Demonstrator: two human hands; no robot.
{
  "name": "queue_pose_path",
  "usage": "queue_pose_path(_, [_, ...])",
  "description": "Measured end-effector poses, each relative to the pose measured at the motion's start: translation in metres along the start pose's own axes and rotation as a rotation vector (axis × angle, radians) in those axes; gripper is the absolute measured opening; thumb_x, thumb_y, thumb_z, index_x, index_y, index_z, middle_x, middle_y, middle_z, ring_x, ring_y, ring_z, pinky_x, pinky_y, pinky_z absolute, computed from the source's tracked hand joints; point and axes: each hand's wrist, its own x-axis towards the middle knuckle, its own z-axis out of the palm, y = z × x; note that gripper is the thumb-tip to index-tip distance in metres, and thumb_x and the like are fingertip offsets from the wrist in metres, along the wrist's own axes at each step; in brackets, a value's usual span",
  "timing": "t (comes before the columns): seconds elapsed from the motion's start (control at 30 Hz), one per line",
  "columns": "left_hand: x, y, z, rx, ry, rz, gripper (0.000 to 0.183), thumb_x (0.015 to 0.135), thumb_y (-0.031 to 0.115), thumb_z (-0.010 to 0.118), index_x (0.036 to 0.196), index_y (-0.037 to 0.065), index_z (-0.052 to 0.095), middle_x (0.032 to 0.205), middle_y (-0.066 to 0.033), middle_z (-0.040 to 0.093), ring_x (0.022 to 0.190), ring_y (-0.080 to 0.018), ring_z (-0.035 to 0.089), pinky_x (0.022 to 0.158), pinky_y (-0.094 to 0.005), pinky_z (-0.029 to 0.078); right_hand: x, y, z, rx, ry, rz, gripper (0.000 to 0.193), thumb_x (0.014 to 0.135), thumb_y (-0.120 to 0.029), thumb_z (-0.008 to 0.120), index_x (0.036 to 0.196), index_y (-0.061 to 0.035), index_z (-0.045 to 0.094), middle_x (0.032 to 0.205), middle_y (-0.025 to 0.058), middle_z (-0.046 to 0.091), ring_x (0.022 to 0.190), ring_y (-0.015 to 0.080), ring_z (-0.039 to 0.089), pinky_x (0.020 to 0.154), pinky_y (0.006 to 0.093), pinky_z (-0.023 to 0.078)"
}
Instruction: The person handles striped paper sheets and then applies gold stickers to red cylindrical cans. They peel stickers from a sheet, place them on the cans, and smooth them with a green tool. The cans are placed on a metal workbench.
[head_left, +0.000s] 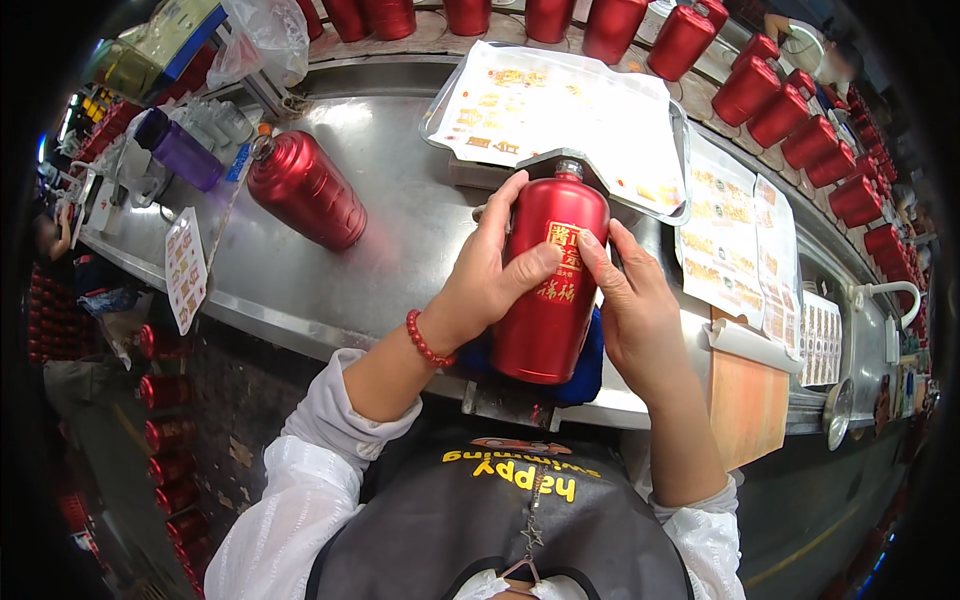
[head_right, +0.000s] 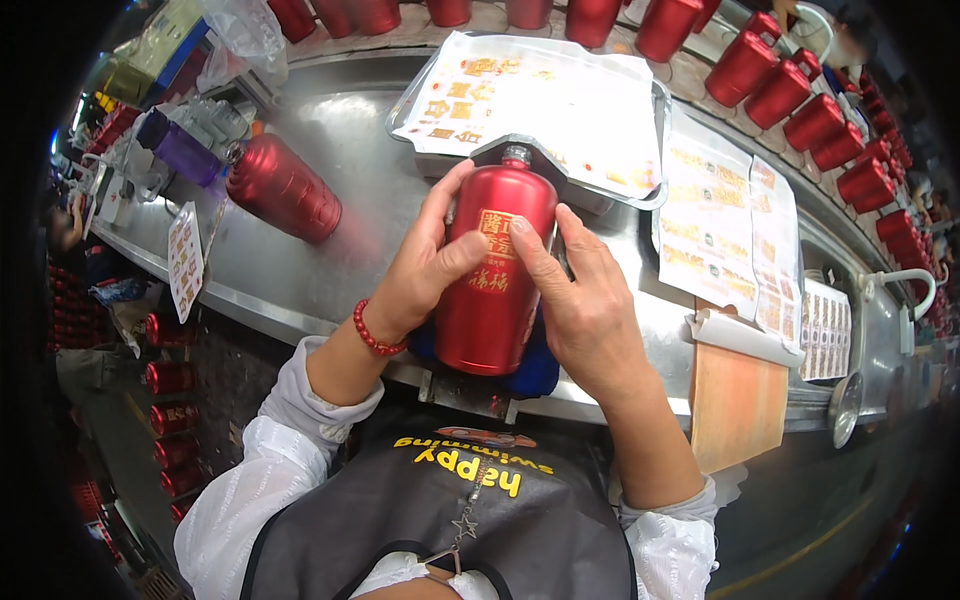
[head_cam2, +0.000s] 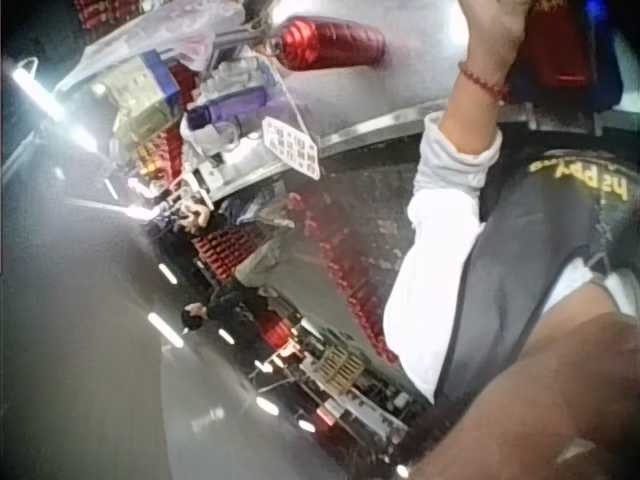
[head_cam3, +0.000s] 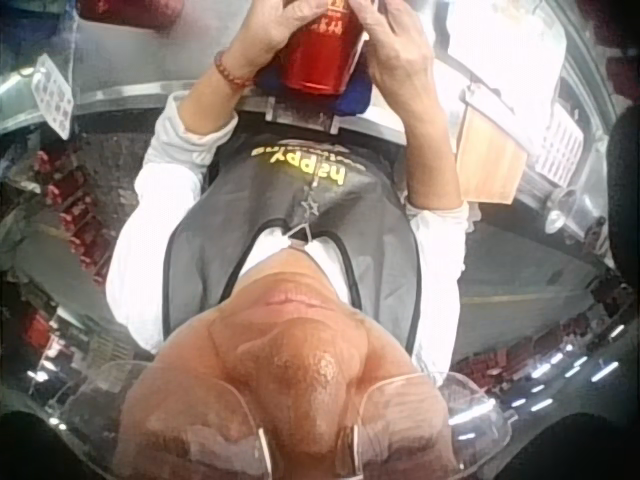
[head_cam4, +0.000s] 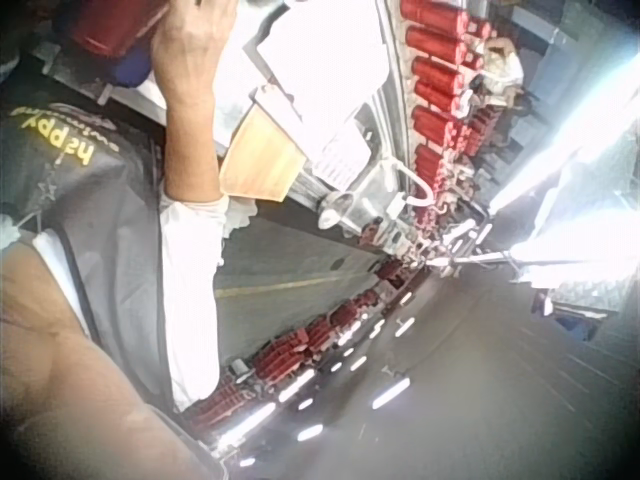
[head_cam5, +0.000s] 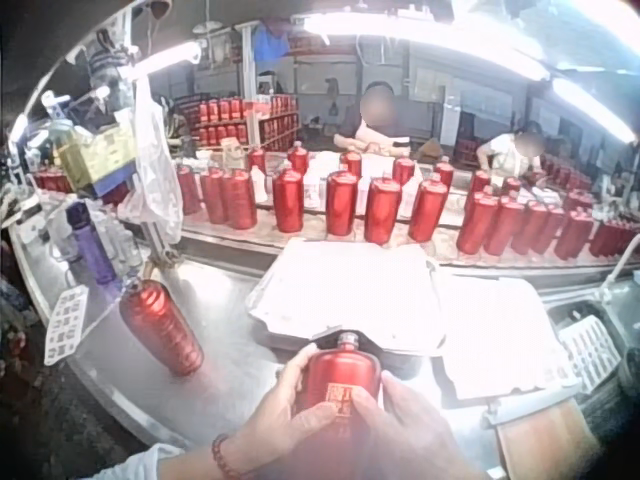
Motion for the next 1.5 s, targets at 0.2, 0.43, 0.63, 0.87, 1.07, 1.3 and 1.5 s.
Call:
queue_pose_path(0.2, [-0.005,0.008,0.003,0.197,-0.018,0.019,0.104,0.087,0.039,0.076,0.154,-0.008,0.011,0.143,-0.0242,0.045,0.129,-0.0275,0.049,0.11,-0.0377,0.038,0.014,0.009,-0.008,0.138,0.198,0.012,0.05,0.086,0.013,0.06,0.134,-0.0008,0.055,0.106,0.0185,0.071,0.094,0.0274,0.072,0.081,0.0349,0.057])
queue_pose_path(0.43, [-0.013,0.002,-0.002,0.315,-0.02,0.129,0.108,0.087,0.047,0.073,0.155,-0.008,0.008,0.155,-0.0274,0.028,0.142,-0.0332,0.034,0.117,-0.0423,0.026,0.063,0.015,-0.019,0.046,0.08,-0.174,0.019,0.079,-0.01,0.07,0.095,-0.0089,0.059,0.08,0.0081,0.061,0.069,0.0267,0.062,0.062,0.0377,0.048])
queue_pose_path(0.63, [-0.045,0.008,-0.033,0.877,-0.21,0.509,0.099,0.09,0.071,0.053,0.156,0.002,0.026,0.155,-0.0177,0.037,0.146,-0.0399,0.025,0.122,-0.0512,0.008,0.038,-0.003,-0.044,0.492,-0.307,-0.28,0.02,0.075,-0.01,0.077,0.092,-0.011,0.067,0.082,0.0026,0.058,0.08,0.0232,0.059,0.075,0.0372,0.043])
queue_pose_path(0.87, [-0.021,0.045,-0.011,1.131,-0.566,0.718,0.07,0.093,0.072,0.035,0.132,0.02,0.061,0.119,0.0,0.067,0.13,-0.0258,0.042,0.123,-0.0562,0.004,0.005,0.022,-0.043,0.636,0.067,0.333,0.014,0.086,-0.008,0.072,0.092,0.0014,0.065,0.076,0.0027,0.062,0.068,0.0091,0.055,0.061,0.0244,0.045])
queue_pose_path(1.07, [0.028,0.039,-0.026,1.076,-0.318,0.73,0.063,0.097,0.067,0.038,0.133,0.021,0.062,0.116,-0.0053,0.068,0.124,-0.0278,0.048,0.123,-0.0532,0.004,0.014,0.01,-0.045,0.457,0.048,0.229,0.015,0.085,-0.009,0.073,0.093,0.0002,0.065,0.074,0.0056,0.062,0.066,0.0113,0.057,0.061,0.0263,0.046])
queue_pose_path(1.3, [-0.009,0.007,-0.024,0.846,0.048,0.551,0.068,0.103,0.056,0.037,0.139,0.0,0.052,0.129,-0.015,0.064,0.136,-0.0338,0.04,0.118,-0.0552,0.014,0.085,-0.009,-0.033,0.451,-0.446,0.058,0.017,0.082,-0.016,0.07,0.088,-0.0007,0.066,0.081,0.022,0.066,0.073,0.0383,0.066,0.064,0.0429,0.052])
queue_pose_path(1.5, [-0.093,-0.003,-0.015,0.963,0.024,0.453,0.102,0.088,0.074,0.052,0.149,-0.007,0.034,0.144,-0.023,0.05,0.138,-0.0417,0.036,0.119,-0.0563,0.014,0.08,-0.015,-0.024,0.393,-0.325,-0.375,0.013,0.083,-0.011,0.073,0.091,-0.0026,0.067,0.081,0.0155,0.065,0.07,0.0325,0.065,0.063,0.0384,0.052])
